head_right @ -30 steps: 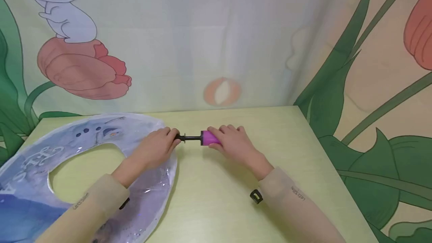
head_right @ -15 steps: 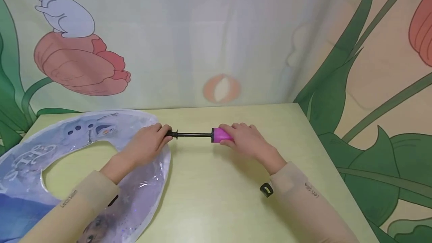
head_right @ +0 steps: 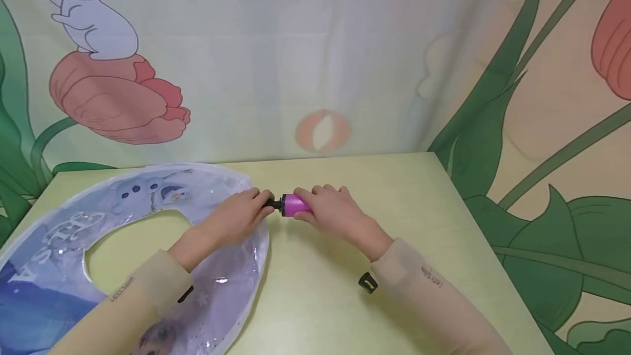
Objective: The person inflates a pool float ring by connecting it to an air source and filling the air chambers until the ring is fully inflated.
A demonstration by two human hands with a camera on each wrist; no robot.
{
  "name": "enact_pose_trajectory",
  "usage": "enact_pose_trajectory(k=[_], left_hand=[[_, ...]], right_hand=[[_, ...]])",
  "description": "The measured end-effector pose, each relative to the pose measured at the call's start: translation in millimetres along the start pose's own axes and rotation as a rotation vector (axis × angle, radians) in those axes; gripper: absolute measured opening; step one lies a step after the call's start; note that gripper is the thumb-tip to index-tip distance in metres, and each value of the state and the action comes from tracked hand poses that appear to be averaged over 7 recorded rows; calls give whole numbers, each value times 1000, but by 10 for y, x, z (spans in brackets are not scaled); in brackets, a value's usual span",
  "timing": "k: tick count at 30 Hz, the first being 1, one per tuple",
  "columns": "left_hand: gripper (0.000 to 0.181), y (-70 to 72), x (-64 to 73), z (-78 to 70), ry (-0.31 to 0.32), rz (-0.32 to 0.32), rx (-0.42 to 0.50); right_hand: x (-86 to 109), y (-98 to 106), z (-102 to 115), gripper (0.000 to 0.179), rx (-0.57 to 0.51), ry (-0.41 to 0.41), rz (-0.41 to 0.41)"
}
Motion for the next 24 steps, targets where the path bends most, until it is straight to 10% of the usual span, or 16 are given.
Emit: enact_pose_trajectory(k=[13, 24], left_hand=[[14, 133, 139, 305, 64, -1, 41], [15, 134, -16, -7, -8, 28, 40]], right_hand=[[167, 166, -448, 52, -68, -36, -18], [9, 68, 21, 54, 34, 21, -54]])
Point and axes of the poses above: each hand's wrist, its own x-axis away from the middle knuckle, its own y-axis out of the back of the hand, z = x × y, the point moved 7 cm from there along -x, towards the middle knuckle, and after that the axes turned 1 degree about -y, right-handed, at the moved point
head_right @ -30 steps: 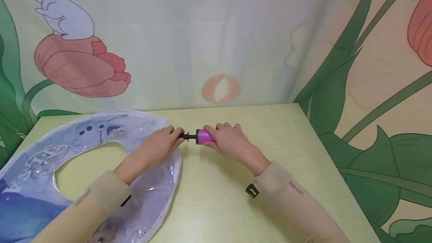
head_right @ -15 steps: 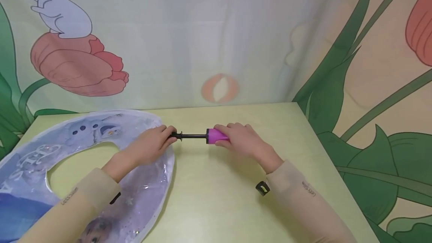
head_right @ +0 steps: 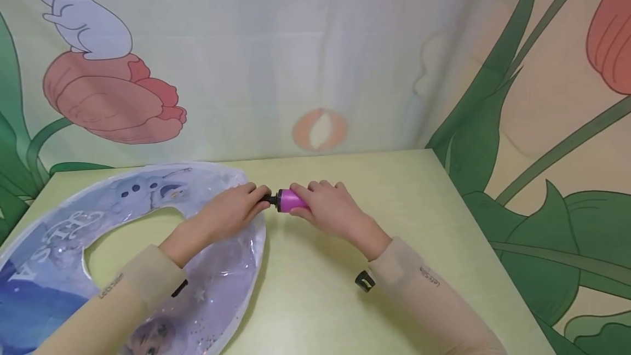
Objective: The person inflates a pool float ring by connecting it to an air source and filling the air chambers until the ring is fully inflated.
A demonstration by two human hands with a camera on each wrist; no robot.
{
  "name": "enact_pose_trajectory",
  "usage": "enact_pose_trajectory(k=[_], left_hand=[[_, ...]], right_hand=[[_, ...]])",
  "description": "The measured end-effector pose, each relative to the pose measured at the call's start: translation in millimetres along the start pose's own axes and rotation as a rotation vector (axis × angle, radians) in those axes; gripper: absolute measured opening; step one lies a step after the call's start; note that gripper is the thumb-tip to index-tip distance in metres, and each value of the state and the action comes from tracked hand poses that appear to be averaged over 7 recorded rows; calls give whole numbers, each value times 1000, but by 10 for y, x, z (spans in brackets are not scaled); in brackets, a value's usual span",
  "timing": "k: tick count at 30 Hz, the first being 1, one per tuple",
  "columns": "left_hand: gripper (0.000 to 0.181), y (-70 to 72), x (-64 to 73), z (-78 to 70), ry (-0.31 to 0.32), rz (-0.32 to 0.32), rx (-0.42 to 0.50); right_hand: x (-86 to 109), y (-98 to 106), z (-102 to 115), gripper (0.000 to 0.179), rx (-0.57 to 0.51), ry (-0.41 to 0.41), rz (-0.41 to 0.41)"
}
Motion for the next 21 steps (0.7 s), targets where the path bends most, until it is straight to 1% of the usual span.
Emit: enact_pose_trajectory(k=[2, 5, 8, 10, 12, 14, 17, 19, 21], left_hand=[[16, -20, 14, 9, -4, 8, -5], [16, -30, 51, 62, -15, -3, -17], [15, -18, 103, 166, -1, -17, -23], [13, 2, 143, 245, 22, -27, -9], [11, 17, 167, 293, 49, -25, 14], [10, 13, 156, 292, 63, -19, 41], [12, -9, 87, 178, 44, -4, 62], [13, -6, 31, 95, 38, -22, 50], [14, 2, -9, 23, 29, -38, 21]], right_hand=[[40, -64, -41, 54, -33, -1, 15], [109, -140, -159, 54, -117, -2, 44], [180, -150, -319, 53, -167, -16, 52], [217, -125, -416, 52, -166, -28, 36], [229, -101, -475, 53, -125, -43, 12], [207, -86, -461, 53, -52, -39, -19], [125, -75, -300, 54, 71, 10, -80], [64, -47, -171, 53, 136, 39, -134], [20, -24, -58, 52, 168, 55, -172]])
Point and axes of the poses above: each hand's wrist, its own x-axis away from the middle knuckle, its own y-axis out of the back of the hand, z = x × y, the point moved 7 cm from there along -x, towards the middle knuckle, and after that the axes turned 1 degree about -y, right-handed, at the moved point
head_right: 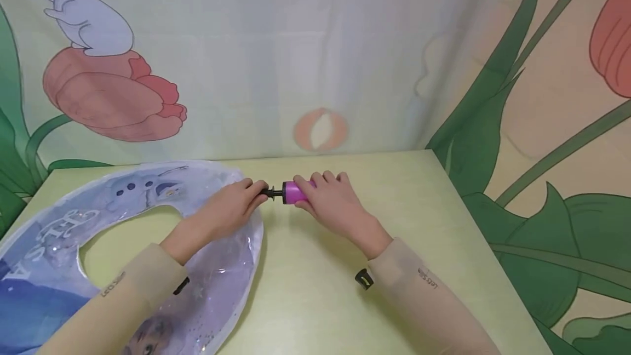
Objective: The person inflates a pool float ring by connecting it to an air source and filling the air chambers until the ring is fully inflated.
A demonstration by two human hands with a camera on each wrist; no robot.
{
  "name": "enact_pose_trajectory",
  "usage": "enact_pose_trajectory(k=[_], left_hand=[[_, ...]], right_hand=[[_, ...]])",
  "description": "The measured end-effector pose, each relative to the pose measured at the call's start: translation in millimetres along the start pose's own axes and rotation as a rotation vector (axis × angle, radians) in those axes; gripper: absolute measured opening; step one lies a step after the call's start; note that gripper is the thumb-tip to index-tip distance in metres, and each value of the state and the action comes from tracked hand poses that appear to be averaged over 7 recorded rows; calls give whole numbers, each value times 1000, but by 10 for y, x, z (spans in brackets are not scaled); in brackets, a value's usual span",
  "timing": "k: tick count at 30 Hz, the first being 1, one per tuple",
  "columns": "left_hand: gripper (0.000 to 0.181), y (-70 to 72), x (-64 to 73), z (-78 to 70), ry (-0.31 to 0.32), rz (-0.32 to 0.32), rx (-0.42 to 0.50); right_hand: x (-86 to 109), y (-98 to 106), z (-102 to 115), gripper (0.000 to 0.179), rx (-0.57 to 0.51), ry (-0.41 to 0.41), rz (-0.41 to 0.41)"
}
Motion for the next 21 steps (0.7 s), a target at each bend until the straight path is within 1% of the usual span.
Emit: enact_pose_trajectory(k=[2, 6, 9, 12, 17, 19, 21], left_hand=[[14, 5, -30, -33, 1, -13, -22], [15, -18, -20, -49, -20, -20, -51], [16, -4, 35, -2, -25, -41, -71], [16, 31, 84, 97, -10, -48, -91], [13, 73, 170, 304, 59, -36, -74], [12, 74, 175, 308, 61, -33, -54], [13, 61, 147, 234, 40, -19, -36]], right_hand=[[-25, 18, 45, 51, 3, -12, -8], [0, -29, 49, 52, -72, -50, 63], [61, -53, -20, 52, -142, -73, 99], [128, -46, -132, 51, -171, -87, 107], [194, -39, -307, 52, -162, -136, 121], [176, -16, -307, 51, -144, -140, 117], [122, 30, -229, 51, -119, -115, 106]])
Point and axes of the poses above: each hand's wrist, its own x-axis away from the middle knuckle, its own y-axis out of the back of the hand, z = x × y, the point moved 7 cm from there along -x, towards the middle knuckle, and after that the axes turned 1 degree about -y, right-handed, at the moved point
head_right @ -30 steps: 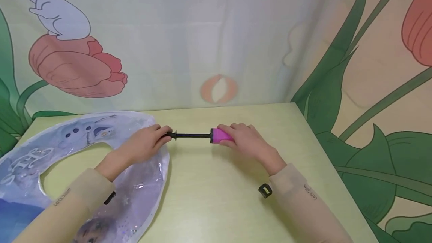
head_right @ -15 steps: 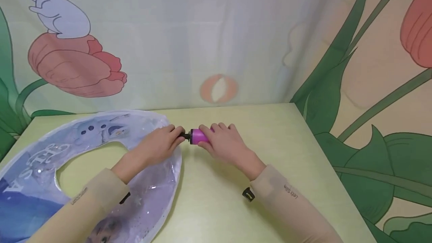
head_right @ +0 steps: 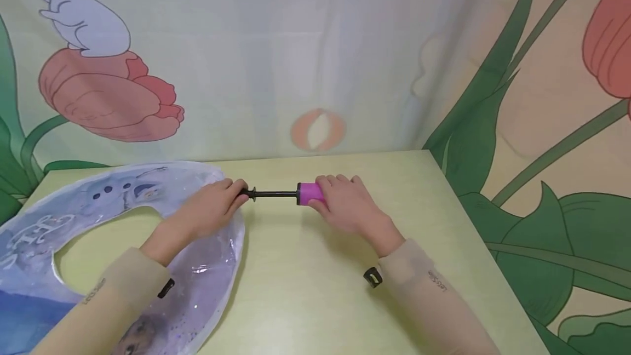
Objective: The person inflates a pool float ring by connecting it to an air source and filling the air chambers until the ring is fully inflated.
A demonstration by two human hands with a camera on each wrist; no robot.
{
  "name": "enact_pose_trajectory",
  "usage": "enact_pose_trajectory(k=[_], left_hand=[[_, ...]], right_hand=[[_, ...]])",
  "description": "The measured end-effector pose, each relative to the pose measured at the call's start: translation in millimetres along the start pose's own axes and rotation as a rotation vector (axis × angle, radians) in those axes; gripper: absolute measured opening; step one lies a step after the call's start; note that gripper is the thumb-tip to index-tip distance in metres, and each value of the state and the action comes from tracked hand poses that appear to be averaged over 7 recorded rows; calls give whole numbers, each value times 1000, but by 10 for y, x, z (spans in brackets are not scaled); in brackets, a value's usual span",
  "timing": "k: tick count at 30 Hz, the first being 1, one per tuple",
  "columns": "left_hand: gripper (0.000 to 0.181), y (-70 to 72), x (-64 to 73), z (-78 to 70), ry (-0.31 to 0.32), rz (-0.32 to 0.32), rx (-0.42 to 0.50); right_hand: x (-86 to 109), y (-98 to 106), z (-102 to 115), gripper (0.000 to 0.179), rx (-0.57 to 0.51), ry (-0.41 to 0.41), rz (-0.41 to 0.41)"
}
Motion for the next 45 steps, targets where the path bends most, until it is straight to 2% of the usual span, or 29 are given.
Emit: enact_pose_trajectory(k=[5, 7, 10, 13, 16, 21, 23, 25, 30, 34, 37, 41, 45], left_hand=[[15, 16, -78, -235, -22, -10, 21], [13, 21, -83, -286, -17, -14, 25], [13, -15, -71, -311, -23, 9, 38], [14, -30, -48, -262, -36, 19, 59], [14, -4, -25, -147, -42, 10, 68], [12, 50, 29, 94, 24, 6, 71], [12, 52, 23, 122, 48, 5, 66], [14, 22, -23, 59, 33, 16, 62], [17, -71, -156, -203, -23, 35, 36], [15, -96, -160, -239, -11, -4, 38], [15, -106, -121, -199, 1, -11, 78], [14, -129, -34, -85, 13, 24, 119], [15, -97, 33, 70, 37, 36, 145]], right_hand=[[-113, 104, 327, 47, 79, 68, -56], [-119, 88, 393, 46, 94, 74, -60], [-78, 4, 404, 48, 69, 69, -22], [-12, -59, 308, 52, 11, 40, 21], [49, -57, 147, 54, -38, 0, 42], [91, 6, -103, 54, -64, -49, 36], [64, 27, -120, 54, -38, -61, 26], [9, 24, -43, 53, -6, -45, 24], [-126, -13, 307, 49, 43, 30, 6], [-154, -16, 404, 47, 40, 25, -33], [-119, -74, 329, 48, -27, 13, -3], [-19, -184, 114, 50, -151, -8, 92], [58, -135, -120, 48, -211, -47, 126]])
Point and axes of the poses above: each hand's wrist, its own x-axis away from the middle knuckle, its own y-axis out of the back of the hand, z = x × y, the point moved 7 cm from there along -x, towards the middle knuckle, and after that the axes turned 1 degree about -y, right-handed, at the moved point
